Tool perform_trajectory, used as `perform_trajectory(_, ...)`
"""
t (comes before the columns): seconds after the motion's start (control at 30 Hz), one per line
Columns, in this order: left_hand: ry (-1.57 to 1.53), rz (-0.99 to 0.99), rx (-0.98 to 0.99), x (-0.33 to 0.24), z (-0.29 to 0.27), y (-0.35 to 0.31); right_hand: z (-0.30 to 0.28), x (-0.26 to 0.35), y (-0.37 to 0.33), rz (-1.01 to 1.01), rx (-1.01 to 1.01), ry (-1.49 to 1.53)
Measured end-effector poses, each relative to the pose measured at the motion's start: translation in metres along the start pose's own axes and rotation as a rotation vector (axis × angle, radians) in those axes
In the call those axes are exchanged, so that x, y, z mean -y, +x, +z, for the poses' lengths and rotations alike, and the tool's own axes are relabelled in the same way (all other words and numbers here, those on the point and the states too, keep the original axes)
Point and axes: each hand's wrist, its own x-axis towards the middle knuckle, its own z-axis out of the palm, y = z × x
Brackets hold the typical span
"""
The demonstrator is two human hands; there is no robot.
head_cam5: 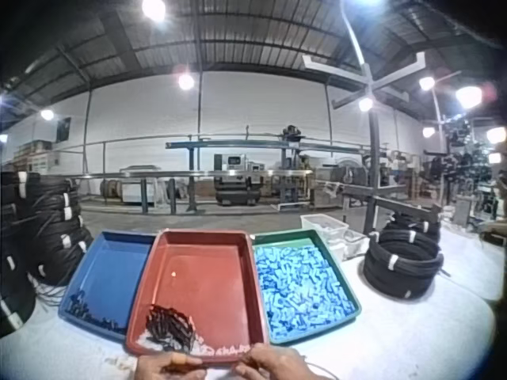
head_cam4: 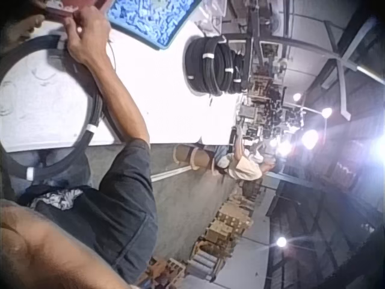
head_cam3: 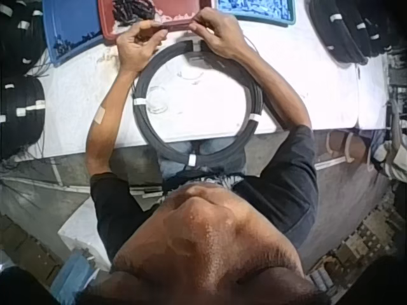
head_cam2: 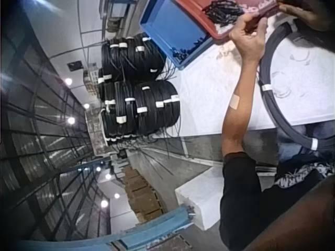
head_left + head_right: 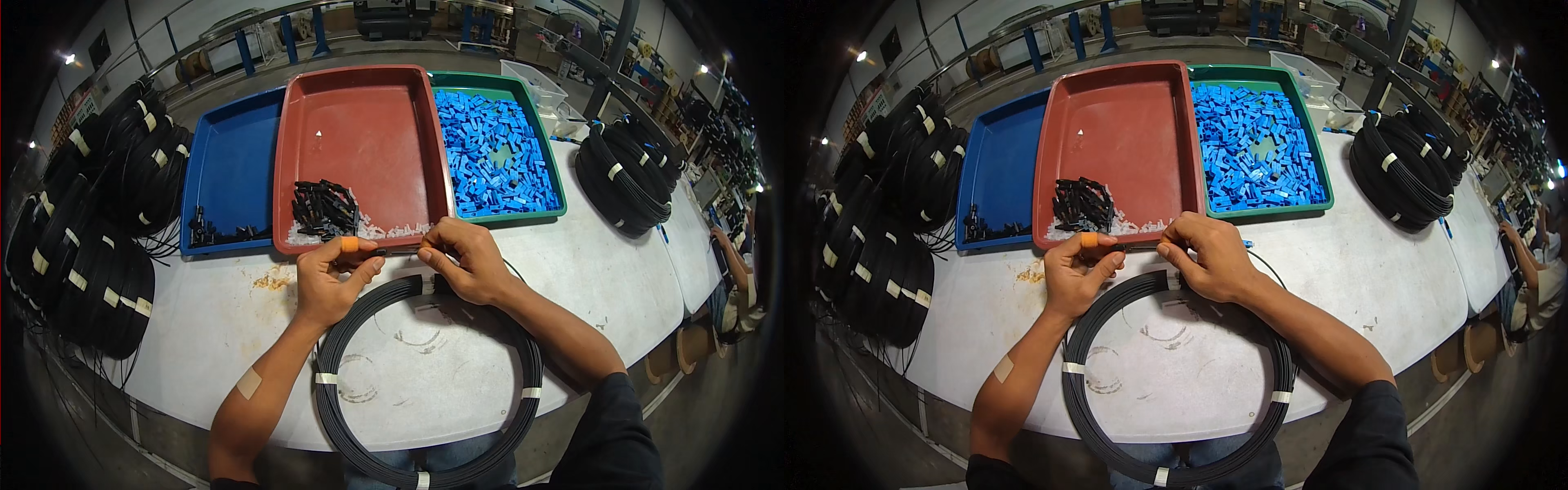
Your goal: The person assembles cable connectors by taking plastic components and caps from trays and attaching them to the ends of coiled cables by hand.
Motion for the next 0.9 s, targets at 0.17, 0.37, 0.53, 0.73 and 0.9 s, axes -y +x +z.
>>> perform_trajectory(0.17, 0.034, 0.035, 0.010, 0.001, 0.002, -0.002, 0.002, -0.001, -0.001, -0.009, -0.009, 0.000)
perform_trajectory(0.37, 0.032, 0.014, 0.009, -0.002, 0.003, -0.003, 0.002, -0.003, -0.001, -0.063, -0.020, -0.039)
perform_trajectory(0.53, 0.145, 0.035, 0.022, -0.006, 0.005, -0.002, 0.005, 0.001, -0.004, -0.233, -0.038, -0.160)
perform_trajectory(0.73, 0.377, 0.280, 0.048, -0.020, 0.009, 0.002, 0.005, 0.002, -0.004, -0.216, -0.049, -0.195)
perform_trajectory(0.9, 0.381, 0.408, 0.044, -0.016, 0.004, 0.003, 0.006, 0.004, -0.002, -0.239, -0.026, -0.195)
